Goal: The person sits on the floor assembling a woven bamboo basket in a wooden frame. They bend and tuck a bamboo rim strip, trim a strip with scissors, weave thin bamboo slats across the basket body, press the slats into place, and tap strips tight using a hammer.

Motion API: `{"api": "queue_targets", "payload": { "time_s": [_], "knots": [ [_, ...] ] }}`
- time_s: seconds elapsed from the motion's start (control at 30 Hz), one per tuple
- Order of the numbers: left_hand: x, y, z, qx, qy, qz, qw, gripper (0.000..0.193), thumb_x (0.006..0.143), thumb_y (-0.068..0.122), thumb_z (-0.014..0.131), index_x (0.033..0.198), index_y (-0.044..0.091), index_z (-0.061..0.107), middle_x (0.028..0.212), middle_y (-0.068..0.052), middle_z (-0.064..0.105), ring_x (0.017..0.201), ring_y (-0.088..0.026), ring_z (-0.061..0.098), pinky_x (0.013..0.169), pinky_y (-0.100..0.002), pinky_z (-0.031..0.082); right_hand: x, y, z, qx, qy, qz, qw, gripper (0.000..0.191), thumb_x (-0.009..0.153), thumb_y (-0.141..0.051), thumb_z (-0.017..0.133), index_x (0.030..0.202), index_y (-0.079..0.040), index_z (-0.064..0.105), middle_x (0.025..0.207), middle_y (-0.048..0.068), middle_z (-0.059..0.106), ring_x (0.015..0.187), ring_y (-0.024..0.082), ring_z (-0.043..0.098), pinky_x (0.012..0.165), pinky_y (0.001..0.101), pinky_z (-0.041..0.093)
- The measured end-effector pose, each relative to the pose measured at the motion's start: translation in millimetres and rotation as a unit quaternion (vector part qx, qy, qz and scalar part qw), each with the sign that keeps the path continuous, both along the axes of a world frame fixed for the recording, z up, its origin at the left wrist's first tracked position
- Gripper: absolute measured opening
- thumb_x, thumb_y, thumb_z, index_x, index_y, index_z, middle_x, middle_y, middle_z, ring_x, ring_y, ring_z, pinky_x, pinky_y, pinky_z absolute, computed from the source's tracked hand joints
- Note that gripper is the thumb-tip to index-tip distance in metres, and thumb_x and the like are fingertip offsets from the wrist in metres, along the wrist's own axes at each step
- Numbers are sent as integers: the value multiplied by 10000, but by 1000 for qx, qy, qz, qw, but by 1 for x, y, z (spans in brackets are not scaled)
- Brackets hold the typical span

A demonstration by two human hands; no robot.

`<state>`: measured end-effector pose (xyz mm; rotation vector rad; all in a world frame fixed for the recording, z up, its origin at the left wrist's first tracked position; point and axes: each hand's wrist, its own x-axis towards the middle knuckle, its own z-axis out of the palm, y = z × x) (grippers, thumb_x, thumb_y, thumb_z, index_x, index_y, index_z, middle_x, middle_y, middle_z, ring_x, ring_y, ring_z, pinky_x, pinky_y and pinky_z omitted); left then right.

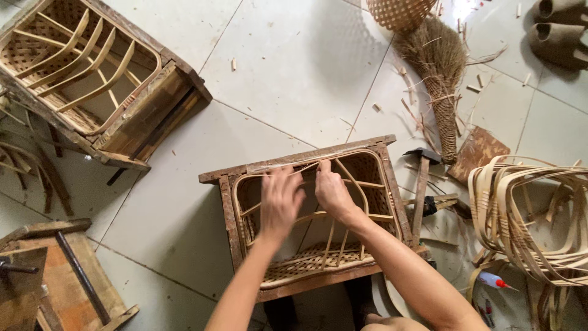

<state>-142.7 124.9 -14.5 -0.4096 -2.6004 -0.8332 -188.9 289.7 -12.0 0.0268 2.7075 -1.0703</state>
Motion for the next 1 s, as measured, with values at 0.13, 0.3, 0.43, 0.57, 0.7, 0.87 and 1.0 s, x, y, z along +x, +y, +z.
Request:
{"api": "queue_targets", "payload": {
  "time_s": [0.13, 0.3, 0.43, 0.57, 0.7, 0.87, 1.0],
  "knots": [
    [-45, -2, -17, -52, -59, 31, 996, 328, 883, 150, 763, 1198, 99, 690, 1372, -63, 639, 1368, -338, 516, 1203, -582, 323, -1, -6, 1, 61, -22, -1, 998, 226, 998, -71, 445, 1198, 29, 408, 807, 367, 681, 796, 532, 683, 678, 593, 556],
    [-39, 0, -19, -13, -65, 42, 997, 257, 911, 136, 746, 1164, 105, 721, 1384, -56, 647, 1382, -337, 520, 1219, -635, 257, -4, -6, 9, 84, -30, 23, 996, 348, 887, 34, 474, 1230, 25, 417, 908, 381, 672, 871, 533, 679, 750, 598, 555],
    [-39, 10, -17, 1, -70, 77, 995, 195, 888, 140, 734, 1082, 127, 733, 1364, -47, 677, 1390, -330, 518, 1207, -716, 150, -5, -2, 5, 106, -114, 49, 987, 259, 920, 11, 482, 1169, 44, 423, 920, 377, 681, 924, 515, 692, 794, 565, 574],
    [-36, 14, -18, -2, -67, 89, 994, 171, 921, 140, 728, 1092, 123, 727, 1366, -44, 679, 1402, -324, 515, 1216, -720, 132, -6, -1, -6, 85, -59, 87, 991, 197, 915, 16, 492, 1105, 49, 452, 879, 367, 671, 897, 518, 689, 763, 563, 570],
    [-36, 13, -24, -7, -60, 92, 994, 175, 930, 143, 729, 1105, 130, 729, 1358, -33, 684, 1402, -311, 522, 1223, -711, 139, -7, -1, -15, 95, -31, 132, 986, 197, 896, 16, 507, 1081, 58, 459, 825, 357, 675, 845, 506, 703, 740, 548, 582],
    [-36, 17, -32, -12, -53, 102, 993, 165, 925, 148, 735, 1089, 141, 735, 1349, -16, 691, 1404, -300, 522, 1227, -712, 146, -7, -3, -14, 93, -39, 139, 985, 229, 910, -1, 512, 1126, 49, 452, 819, 348, 676, 825, 495, 700, 718, 560, 571],
    [-39, 12, -23, 7, -57, 90, 994, 174, 925, 146, 748, 1099, 150, 737, 1337, -3, 703, 1399, -301, 540, 1244, -686, 195, -3, -7, 1, 119, -44, 124, 984, 224, 935, -7, 499, 1152, 39, 463, 784, 297, 689, 769, 471, 704, 675, 553, 577]
  ]
}}
